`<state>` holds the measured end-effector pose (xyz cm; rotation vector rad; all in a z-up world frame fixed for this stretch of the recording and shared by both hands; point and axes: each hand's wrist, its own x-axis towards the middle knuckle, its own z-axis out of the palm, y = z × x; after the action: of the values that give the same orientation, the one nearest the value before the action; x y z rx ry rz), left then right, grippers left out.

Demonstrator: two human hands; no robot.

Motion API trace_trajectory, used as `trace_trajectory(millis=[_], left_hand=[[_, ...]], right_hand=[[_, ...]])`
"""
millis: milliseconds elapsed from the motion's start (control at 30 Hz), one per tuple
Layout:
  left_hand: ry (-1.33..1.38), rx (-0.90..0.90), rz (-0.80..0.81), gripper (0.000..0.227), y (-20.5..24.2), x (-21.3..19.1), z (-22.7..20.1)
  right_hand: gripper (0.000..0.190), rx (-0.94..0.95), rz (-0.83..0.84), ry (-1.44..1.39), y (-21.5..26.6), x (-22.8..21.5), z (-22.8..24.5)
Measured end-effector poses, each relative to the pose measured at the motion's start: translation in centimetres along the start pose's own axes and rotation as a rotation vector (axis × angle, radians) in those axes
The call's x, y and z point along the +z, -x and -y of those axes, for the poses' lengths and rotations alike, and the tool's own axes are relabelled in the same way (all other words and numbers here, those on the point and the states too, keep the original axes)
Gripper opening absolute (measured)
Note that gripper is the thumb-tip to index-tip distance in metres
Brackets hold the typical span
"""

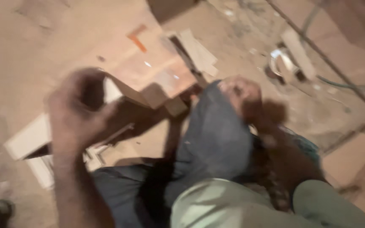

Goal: The person assembles a small wooden box by applying glue to thin wooden strips and attaching them to a larger wooden panel. They use a pneumatic nail gun to secure the pieces and repeatedly check alignment while sitting on the floor.

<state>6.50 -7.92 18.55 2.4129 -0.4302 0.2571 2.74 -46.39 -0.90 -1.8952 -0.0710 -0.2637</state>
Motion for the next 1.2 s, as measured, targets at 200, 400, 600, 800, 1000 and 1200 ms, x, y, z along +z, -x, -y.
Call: trace_trajectory(millis=[200, 400, 600, 800, 1000, 1200], left_hand=[[-0.018, 0.094, 0.016, 0.054, 0.2, 0.0, 0.9], [-0.127, 0.172, -0.04, 0.045, -0.1, -0.1, 0.4], [-0.011, 0.147, -0.119, 0.036, -0.2, -0.1, 0.1], [-0.071, 0.087, -0.046, 0.036, -0.9, 1.1, 1.3], [-0.023, 0.139, -0.064, 0.037, -0.7, 1.2, 1.7], [0.132, 0.168, -0.125, 0.031, -0.8, 1.4, 2.6]], right_hand=[[0.033, 0.359, 0.296, 0.634, 5.8, -10.9, -13.9], [0.068, 0.418, 0.494, 0.767, 8.8, -8.1, -21.1], [0.032, 0.709, 0.791, 0.545, 7.8, -9.8, -17.7], [0.04, 0.74, 0.489, 0.288, 9.5, -15.0, -11.9], [0.044, 0.563, 0.254, 0.305, 4.5, -18.7, -0.6], [0.041, 0.126, 0.431, 0.599, -4.3, -13.5, 17.4]])
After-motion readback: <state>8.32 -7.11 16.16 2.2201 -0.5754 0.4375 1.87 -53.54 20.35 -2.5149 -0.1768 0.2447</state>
